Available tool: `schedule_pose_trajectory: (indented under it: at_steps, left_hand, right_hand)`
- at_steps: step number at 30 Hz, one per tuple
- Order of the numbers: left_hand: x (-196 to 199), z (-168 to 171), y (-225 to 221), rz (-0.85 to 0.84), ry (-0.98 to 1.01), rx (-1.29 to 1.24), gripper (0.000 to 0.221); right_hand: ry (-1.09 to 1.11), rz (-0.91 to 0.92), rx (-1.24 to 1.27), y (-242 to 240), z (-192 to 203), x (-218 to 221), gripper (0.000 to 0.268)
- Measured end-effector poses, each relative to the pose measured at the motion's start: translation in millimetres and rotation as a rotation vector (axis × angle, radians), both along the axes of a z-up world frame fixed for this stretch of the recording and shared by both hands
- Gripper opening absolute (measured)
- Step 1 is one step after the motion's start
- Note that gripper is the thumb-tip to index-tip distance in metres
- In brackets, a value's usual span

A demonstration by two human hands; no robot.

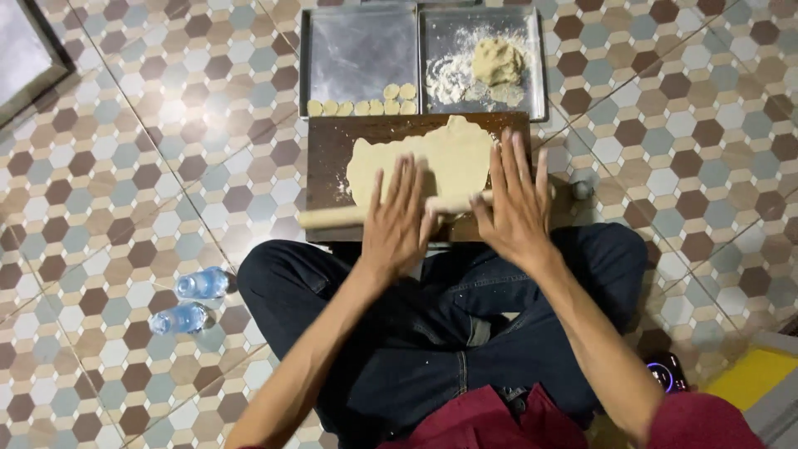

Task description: Rolling out a piece of dough on a wooden board using a rolling pin until it is thin and flat.

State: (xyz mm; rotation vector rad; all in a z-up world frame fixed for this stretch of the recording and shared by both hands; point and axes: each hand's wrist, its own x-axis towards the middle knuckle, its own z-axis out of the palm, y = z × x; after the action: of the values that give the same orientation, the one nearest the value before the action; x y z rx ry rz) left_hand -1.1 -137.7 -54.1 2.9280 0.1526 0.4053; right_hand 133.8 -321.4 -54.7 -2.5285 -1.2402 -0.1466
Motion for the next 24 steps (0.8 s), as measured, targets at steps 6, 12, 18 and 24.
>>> schedule_pose_trajectory:
  at_steps: [6, 12, 18, 24]
  left_hand:
    - [-46.3, 5.3, -32.8, -0.012, -0.002, -0.037, 0.070]
    - [4.0, -3.9, -17.7, 0.124, -0.053, -0.072, 0.079]
    - [69.9, -3.2, 26.9, 0.291, 0.071, 0.018, 0.077]
    - [118.8, -16.0, 74.8, 0.139, -0.082, -0.021, 0.080]
  right_hand:
    - [0.113, -0.009, -0.044, -33.1, 6.3, -42.1, 0.085]
    - [0.038, -0.057, 0.051, 14.1, -1.4, 7.4, 0.076]
    - [0.039, -0.100, 0.058, 71.9, -17.4, 72.5, 0.075]
    - [0.015, -0.204, 0.061, 113.0, -9.5, 120.2, 0.075]
